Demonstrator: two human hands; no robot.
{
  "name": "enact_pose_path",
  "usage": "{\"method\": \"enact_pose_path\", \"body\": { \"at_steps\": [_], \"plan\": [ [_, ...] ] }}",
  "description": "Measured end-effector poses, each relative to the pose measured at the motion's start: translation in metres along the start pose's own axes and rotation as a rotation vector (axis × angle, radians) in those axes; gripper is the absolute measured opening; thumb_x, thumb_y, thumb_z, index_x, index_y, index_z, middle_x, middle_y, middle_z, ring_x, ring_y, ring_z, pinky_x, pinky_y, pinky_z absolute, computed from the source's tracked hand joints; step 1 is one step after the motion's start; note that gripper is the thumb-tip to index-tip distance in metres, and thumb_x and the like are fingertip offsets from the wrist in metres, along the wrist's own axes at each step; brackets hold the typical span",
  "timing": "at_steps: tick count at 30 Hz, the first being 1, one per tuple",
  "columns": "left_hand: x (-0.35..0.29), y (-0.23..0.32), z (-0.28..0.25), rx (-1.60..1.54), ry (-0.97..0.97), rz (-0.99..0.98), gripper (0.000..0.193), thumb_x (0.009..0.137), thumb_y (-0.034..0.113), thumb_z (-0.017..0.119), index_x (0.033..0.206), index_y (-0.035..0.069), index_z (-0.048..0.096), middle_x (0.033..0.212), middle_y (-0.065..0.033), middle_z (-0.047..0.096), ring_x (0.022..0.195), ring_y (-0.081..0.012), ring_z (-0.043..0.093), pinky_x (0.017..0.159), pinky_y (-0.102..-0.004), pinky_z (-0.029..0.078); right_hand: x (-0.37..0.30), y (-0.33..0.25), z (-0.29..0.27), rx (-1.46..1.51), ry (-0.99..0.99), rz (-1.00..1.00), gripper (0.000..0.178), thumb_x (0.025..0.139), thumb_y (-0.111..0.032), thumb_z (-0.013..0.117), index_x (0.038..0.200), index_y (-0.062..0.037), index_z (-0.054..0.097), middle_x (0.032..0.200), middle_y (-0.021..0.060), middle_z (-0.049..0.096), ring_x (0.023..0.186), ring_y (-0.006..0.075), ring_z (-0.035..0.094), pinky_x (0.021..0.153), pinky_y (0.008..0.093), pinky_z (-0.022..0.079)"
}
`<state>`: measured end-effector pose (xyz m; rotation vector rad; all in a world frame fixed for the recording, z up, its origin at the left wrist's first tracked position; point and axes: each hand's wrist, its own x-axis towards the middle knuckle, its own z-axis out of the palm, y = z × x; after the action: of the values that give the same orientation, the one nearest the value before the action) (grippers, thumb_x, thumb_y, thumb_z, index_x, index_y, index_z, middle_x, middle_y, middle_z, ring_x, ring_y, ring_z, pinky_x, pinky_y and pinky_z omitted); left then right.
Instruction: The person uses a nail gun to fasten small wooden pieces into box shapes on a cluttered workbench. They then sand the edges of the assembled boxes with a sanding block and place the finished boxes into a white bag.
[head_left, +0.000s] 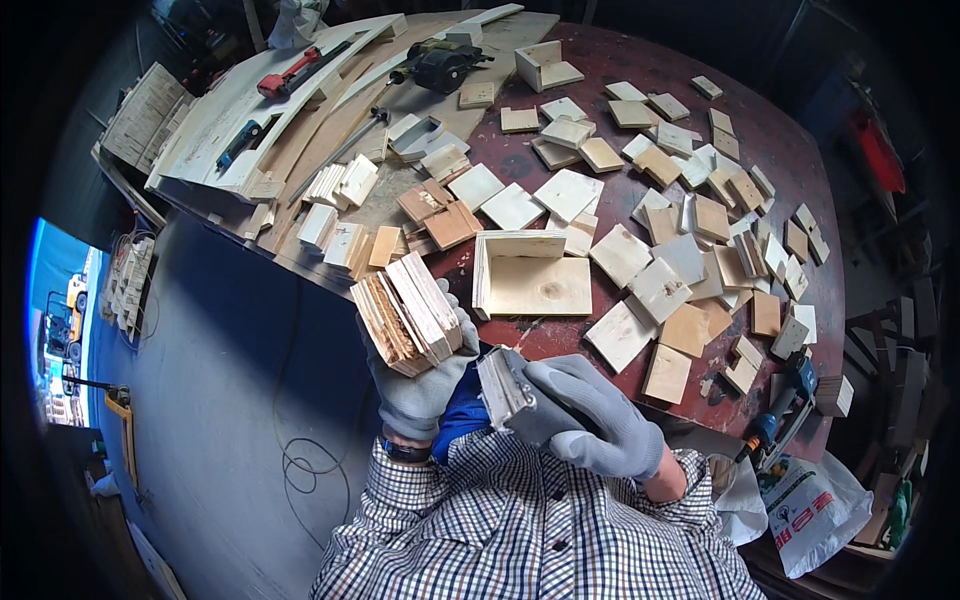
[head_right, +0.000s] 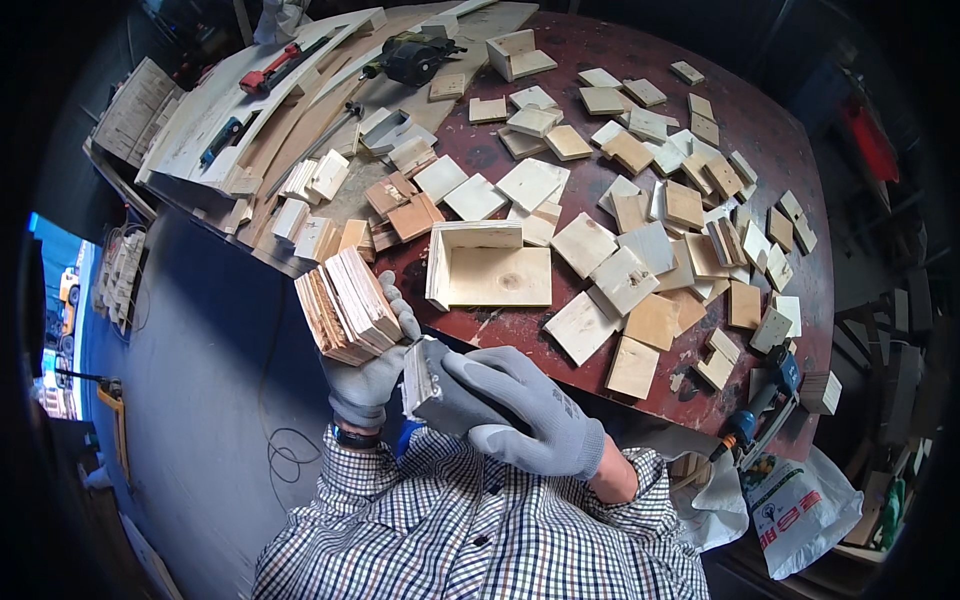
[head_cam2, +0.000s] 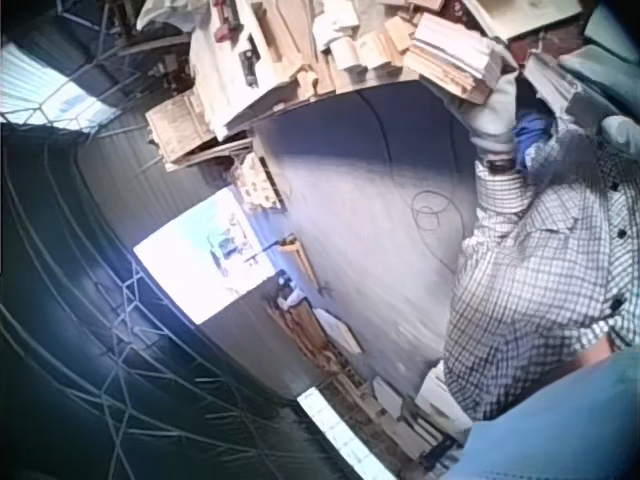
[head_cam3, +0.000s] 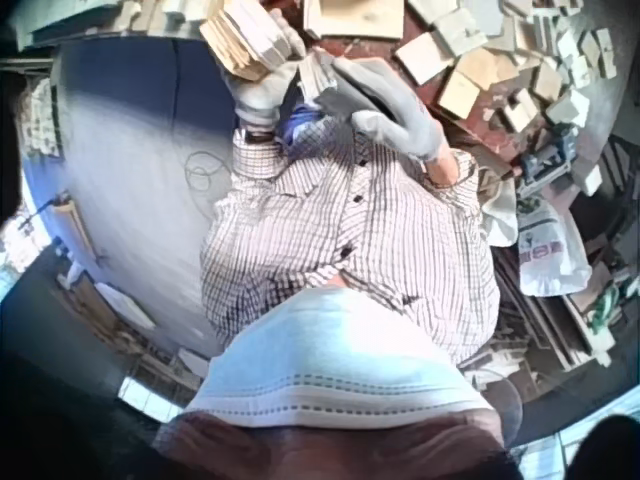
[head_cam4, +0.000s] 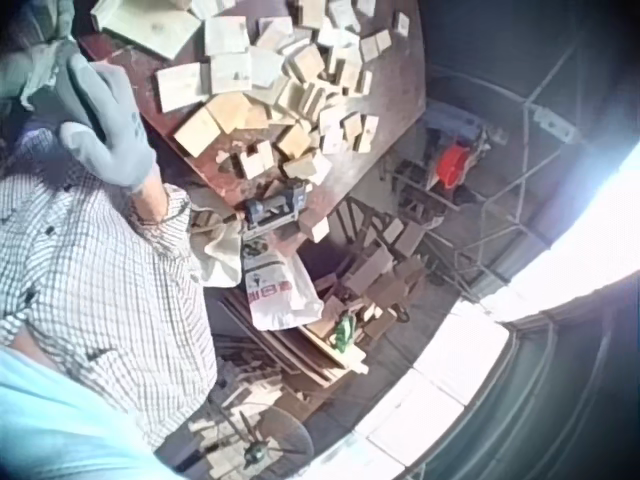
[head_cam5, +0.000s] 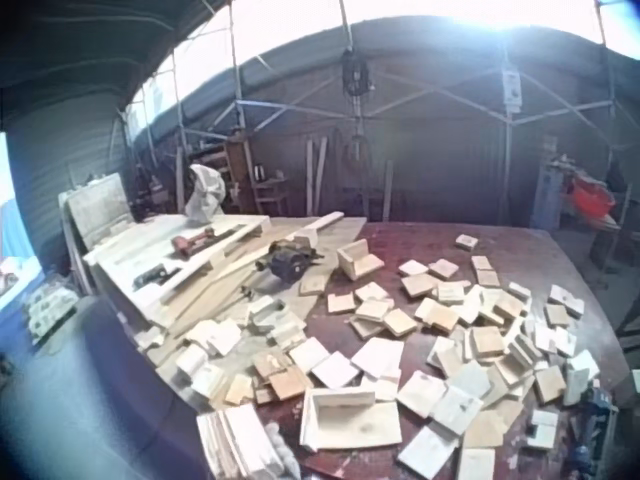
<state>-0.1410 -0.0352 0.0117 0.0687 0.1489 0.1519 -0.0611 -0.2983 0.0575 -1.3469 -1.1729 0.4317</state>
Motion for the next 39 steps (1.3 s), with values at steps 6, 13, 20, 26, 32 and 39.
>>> {"method": "enact_pose_path", "body": {
  "at_steps": [6,13,20,26,32,39],
  "plan": [
    [0.0,-0.017,0.008,-0.136,-0.11,-0.201,0.075,0.106,0.051,0.058,0.158,-0.001,0.042,0.134,-0.0204,0.063,0.119,-0.0362,0.064,0.104,-0.0537,0.054,0.014,0.012,-0.006,-0.011,0.378,0.175,0.079,0.102,-0.034,0.066,0.163,0.0074,0.035,0.148,0.0227,0.049,0.137,0.0318,0.05,0.118,0.0421,0.038],
    [-0.004,-0.043,-0.013,1.984,-0.272,0.683,0.086,0.093,0.046,0.082,0.16,0.011,0.043,0.153,-0.013,0.059,0.14,-0.0316,0.058,0.12,-0.0467,0.044,0.058,0.0,-0.009,-0.383,0.256,-0.165,0.08,0.096,-0.032,0.073,0.161,0.0017,0.042,0.146,0.0308,0.049,0.132,0.0454,0.052,0.116,0.0523,0.039],
    [-0.014,-0.038,0.013,0.832,0.177,0.173,0.074,0.108,0.059,0.055,0.154,0.002,0.046,0.143,-0.0142,0.063,0.13,-0.0256,0.066,0.108,-0.0407,0.058,0.074,-0.03,-0.033,-0.421,0.308,-0.227,0.081,0.095,-0.03,0.076,0.161,0.0032,0.043,0.146,0.0311,0.05,0.135,0.0441,0.053,0.114,0.0509,0.042],
    [-0.013,-0.044,0.019,1.154,0.076,0.348,0.061,0.111,0.045,0.056,0.154,0.004,0.045,0.141,-0.013,0.063,0.129,-0.0223,0.066,0.107,-0.0369,0.059,0.072,-0.04,-0.012,-0.803,0.131,-0.164,0.071,0.088,-0.035,0.081,0.153,-0.0182,0.059,0.147,0.0246,0.052,0.126,0.0401,0.057,0.106,0.0509,0.043],
    [-0.02,-0.041,0.032,1.113,0.172,0.3,0.054,0.11,0.043,0.061,0.143,0.002,0.053,0.133,-0.0117,0.067,0.118,-0.0196,0.071,0.099,-0.0343,0.062,0.053,-0.005,-0.023,-0.879,0.067,-0.141,0.066,0.086,-0.037,0.083,0.148,-0.0287,0.063,0.143,0.0202,0.055,0.124,0.0378,0.057,0.104,0.0497,0.045],
    [-0.016,-0.034,0.033,0.925,0.303,0.292,0.055,0.106,0.048,0.067,0.137,0.002,0.058,0.125,-0.01,0.071,0.112,-0.02,0.075,0.092,-0.0337,0.065,0.009,0.031,-0.055,-0.895,0.382,0.065,0.071,0.085,-0.023,0.083,0.15,-0.0075,0.059,0.139,0.0258,0.058,0.122,0.0427,0.057,0.106,0.0523,0.042]
  ]
}}
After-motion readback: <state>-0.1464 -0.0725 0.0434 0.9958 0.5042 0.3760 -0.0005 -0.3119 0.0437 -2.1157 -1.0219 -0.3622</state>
